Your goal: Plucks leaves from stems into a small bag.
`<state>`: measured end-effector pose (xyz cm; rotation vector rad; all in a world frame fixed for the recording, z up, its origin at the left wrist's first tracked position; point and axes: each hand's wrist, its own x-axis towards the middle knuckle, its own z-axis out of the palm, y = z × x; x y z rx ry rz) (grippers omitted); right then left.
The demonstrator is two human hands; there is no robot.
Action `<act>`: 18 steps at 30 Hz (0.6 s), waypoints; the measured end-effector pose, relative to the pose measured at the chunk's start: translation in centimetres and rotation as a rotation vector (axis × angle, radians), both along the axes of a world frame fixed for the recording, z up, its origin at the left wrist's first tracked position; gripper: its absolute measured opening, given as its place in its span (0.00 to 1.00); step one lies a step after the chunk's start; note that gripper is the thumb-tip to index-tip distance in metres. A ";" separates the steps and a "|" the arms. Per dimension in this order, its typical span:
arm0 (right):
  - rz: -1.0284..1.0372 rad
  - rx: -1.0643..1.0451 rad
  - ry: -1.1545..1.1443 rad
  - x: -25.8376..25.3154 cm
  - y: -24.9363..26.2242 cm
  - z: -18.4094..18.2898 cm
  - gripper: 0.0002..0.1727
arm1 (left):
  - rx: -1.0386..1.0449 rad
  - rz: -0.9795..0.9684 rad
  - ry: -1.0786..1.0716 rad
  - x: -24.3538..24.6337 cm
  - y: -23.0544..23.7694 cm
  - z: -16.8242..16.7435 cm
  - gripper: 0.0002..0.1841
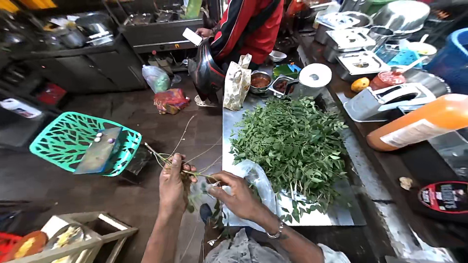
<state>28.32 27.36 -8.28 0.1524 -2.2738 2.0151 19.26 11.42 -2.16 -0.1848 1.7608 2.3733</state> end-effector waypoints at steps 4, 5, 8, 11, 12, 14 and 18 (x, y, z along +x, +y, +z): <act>0.051 -0.096 -0.022 -0.2 -1.7 0.2 0.17 | 0.048 -0.002 0.005 0.1 0.5 -0.8 0.18; 0.063 -0.129 -0.035 0.0 -1.8 0.2 0.15 | 0.063 0.001 0.021 0.1 0.4 -0.9 0.18; 0.047 -0.145 -0.064 0.5 -1.4 -0.2 0.15 | 0.091 0.020 0.046 -0.1 -0.1 -1.0 0.17; 0.008 -0.112 -0.068 0.6 -1.0 -0.5 0.18 | 0.085 0.009 0.034 -0.2 -0.3 -0.8 0.19; 0.001 -0.096 -0.075 0.5 -0.9 -0.3 0.19 | 0.089 -0.010 0.030 -0.1 -0.1 -0.9 0.19; 0.008 -0.067 -0.091 0.3 -1.1 0.3 0.18 | 0.114 -0.046 0.029 0.2 0.3 -1.0 0.21; 0.134 0.096 -0.021 1.0 -0.8 0.2 0.23 | 0.087 -0.020 0.092 -0.3 0.0 -0.3 0.22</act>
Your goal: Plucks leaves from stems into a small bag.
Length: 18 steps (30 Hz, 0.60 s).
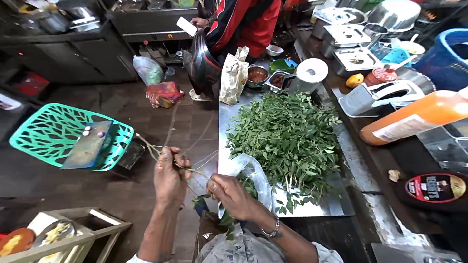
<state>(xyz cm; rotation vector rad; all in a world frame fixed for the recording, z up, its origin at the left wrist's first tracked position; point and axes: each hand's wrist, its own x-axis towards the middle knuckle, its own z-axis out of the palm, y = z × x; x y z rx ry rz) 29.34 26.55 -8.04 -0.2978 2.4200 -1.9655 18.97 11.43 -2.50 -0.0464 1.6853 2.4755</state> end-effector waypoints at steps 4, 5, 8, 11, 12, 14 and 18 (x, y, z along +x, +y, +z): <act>0.104 0.267 0.109 3.9 2.4 -1.0 0.23 | -0.091 0.171 0.097 -2.8 -3.8 0.7 0.23; 0.104 0.296 0.095 5.0 3.1 -1.3 0.23 | -0.100 0.220 0.118 -3.6 -5.1 0.7 0.23; 0.039 0.429 -0.003 7.3 5.3 -3.1 0.24 | -0.081 0.340 0.151 -5.4 -8.9 0.6 0.22; -0.145 0.528 -0.118 7.5 7.1 -6.2 0.25 | -0.066 0.392 0.173 -6.8 -11.3 0.6 0.22; -0.227 0.531 -0.145 7.2 7.4 -7.5 0.24 | -0.070 0.396 0.168 -6.9 -11.1 0.9 0.22; -0.331 0.562 -0.216 5.9 7.5 -9.8 0.26 | -0.102 0.371 0.147 -6.2 -9.4 1.4 0.21; -0.370 0.606 -0.151 3.3 6.2 -8.5 0.30 | -0.081 0.261 0.124 -3.9 -4.8 1.5 0.20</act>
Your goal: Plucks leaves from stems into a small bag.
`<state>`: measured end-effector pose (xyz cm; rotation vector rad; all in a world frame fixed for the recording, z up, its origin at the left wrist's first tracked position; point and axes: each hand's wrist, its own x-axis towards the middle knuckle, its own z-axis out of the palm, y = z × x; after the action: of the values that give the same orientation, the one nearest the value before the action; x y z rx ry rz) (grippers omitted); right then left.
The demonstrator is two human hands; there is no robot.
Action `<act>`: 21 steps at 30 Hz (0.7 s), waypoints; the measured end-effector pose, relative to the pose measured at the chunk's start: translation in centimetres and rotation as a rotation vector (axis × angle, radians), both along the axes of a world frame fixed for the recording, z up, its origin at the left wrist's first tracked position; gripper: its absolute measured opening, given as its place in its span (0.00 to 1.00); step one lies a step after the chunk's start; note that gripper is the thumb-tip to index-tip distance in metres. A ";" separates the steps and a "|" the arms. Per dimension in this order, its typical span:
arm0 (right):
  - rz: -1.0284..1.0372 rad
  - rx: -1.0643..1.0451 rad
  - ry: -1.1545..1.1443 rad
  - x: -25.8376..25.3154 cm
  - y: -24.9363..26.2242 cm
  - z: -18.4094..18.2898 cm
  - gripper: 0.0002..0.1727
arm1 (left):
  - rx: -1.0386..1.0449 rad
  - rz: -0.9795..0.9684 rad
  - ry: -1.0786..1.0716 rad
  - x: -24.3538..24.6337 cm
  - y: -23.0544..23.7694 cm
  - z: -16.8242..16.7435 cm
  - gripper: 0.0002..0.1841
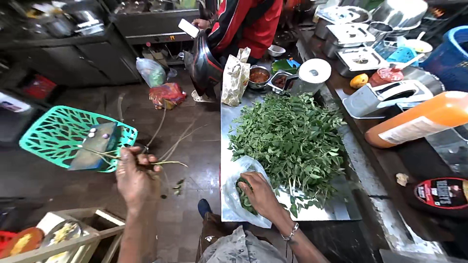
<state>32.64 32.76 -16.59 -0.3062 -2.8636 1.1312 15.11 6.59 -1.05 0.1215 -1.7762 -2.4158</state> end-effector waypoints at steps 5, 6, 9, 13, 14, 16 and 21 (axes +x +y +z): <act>0.003 -0.785 0.243 -2.6 -3.6 7.2 0.17 | 0.072 -0.128 -0.010 3.5 4.6 -1.3 0.21; 0.010 -0.876 0.247 -3.1 -4.6 8.2 0.16 | 0.084 -0.157 -0.004 4.1 5.3 -1.5 0.20; 0.001 -0.868 0.215 -3.9 -6.1 8.8 0.14 | 0.120 -0.210 0.009 5.1 6.6 -2.0 0.19; 0.251 -0.858 0.182 -1.6 -4.9 7.8 0.24 | 0.092 -0.162 -0.038 4.7 5.5 -1.7 0.21; 0.346 -0.785 0.198 -0.5 -4.5 7.4 0.27 | 0.069 -0.122 -0.068 4.3 4.8 -1.4 0.21; 0.459 -0.593 0.237 1.7 -3.6 7.0 0.29 | 0.055 -0.041 -0.085 3.1 3.2 -1.2 0.21; 0.294 -0.376 0.179 4.2 -0.6 4.3 0.28 | 0.164 0.104 -0.019 -0.4 -1.8 -1.3 0.20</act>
<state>36.89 32.17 -12.32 0.2059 -2.5828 1.6556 14.71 4.83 -2.31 0.2491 -1.5361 -2.4893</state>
